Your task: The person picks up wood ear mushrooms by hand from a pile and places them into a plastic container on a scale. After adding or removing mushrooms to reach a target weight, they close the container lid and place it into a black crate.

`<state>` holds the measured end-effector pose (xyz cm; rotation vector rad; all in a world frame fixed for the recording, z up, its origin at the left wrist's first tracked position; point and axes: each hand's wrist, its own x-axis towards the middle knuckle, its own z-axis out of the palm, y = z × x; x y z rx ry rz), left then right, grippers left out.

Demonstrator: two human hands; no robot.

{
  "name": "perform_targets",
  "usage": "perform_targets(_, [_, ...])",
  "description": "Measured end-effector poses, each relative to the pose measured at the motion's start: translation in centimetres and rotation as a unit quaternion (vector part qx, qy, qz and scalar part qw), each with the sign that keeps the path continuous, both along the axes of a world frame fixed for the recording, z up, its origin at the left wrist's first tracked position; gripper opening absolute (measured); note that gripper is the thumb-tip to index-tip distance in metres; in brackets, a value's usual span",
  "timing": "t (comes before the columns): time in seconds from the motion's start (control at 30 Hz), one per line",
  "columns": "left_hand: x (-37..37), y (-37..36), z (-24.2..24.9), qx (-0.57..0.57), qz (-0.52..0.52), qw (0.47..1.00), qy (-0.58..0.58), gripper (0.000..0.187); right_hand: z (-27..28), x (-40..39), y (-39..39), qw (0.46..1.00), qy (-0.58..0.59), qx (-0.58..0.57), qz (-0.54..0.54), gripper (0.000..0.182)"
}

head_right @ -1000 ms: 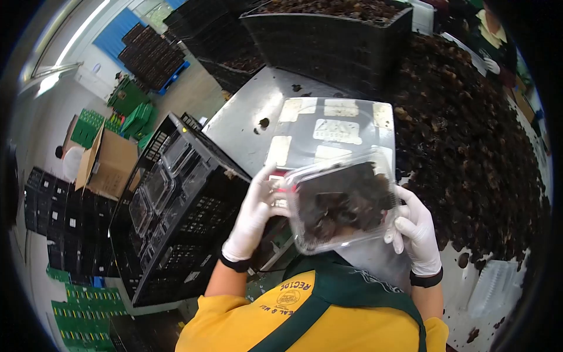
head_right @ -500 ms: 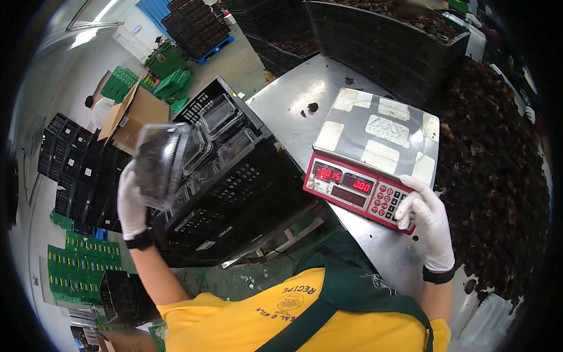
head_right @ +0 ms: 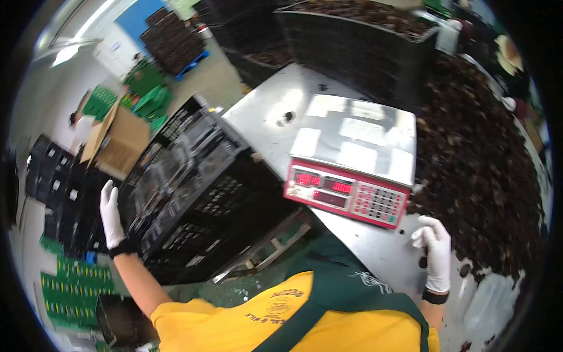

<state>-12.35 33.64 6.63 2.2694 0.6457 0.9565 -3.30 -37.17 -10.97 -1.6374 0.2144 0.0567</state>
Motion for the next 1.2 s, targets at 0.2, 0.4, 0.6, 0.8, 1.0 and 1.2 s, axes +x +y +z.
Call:
perform_targets(0.2, [8.2, -24.3, 1.1, 0.231, -0.288, 0.928, 0.054, 0.04, -3.6, -6.6, -1.4, 0.989, -0.019, -0.123, -0.077, 0.011])
perform_targets(0.4, [14.6, -36.0, 3.1, 0.324, -0.437, 0.836, 0.071, 0.041, -7.4, -13.9, -2.3, 0.91, -0.119, -0.372, -0.141, 0.016])
perform_targets(0.6, [17.3, -44.7, -3.4, 0.339, -0.554, 0.759, 0.036, 0.042, -10.7, -15.6, -2.2, 0.855, -0.264, -0.381, -0.235, 0.017])
perform_targets(0.8, [16.2, -46.3, -24.8, 0.003, -0.719, 0.603, 0.347, 0.032, -9.9, -15.6, -2.1, 0.855, -0.224, -0.404, -0.237, 0.016])
perform_targets(1.0, [14.4, -46.1, -31.6, 0.28, -0.747, 0.603, 0.007, 0.04, -10.9, -16.4, -2.5, 0.911, -0.2, -0.32, -0.167, 0.019])
perform_targets(1.2, [12.7, -48.1, -29.5, 0.272, -0.683, 0.678, -0.015, 0.039, -10.9, -17.0, -2.8, 0.93, -0.182, -0.294, -0.128, 0.015])
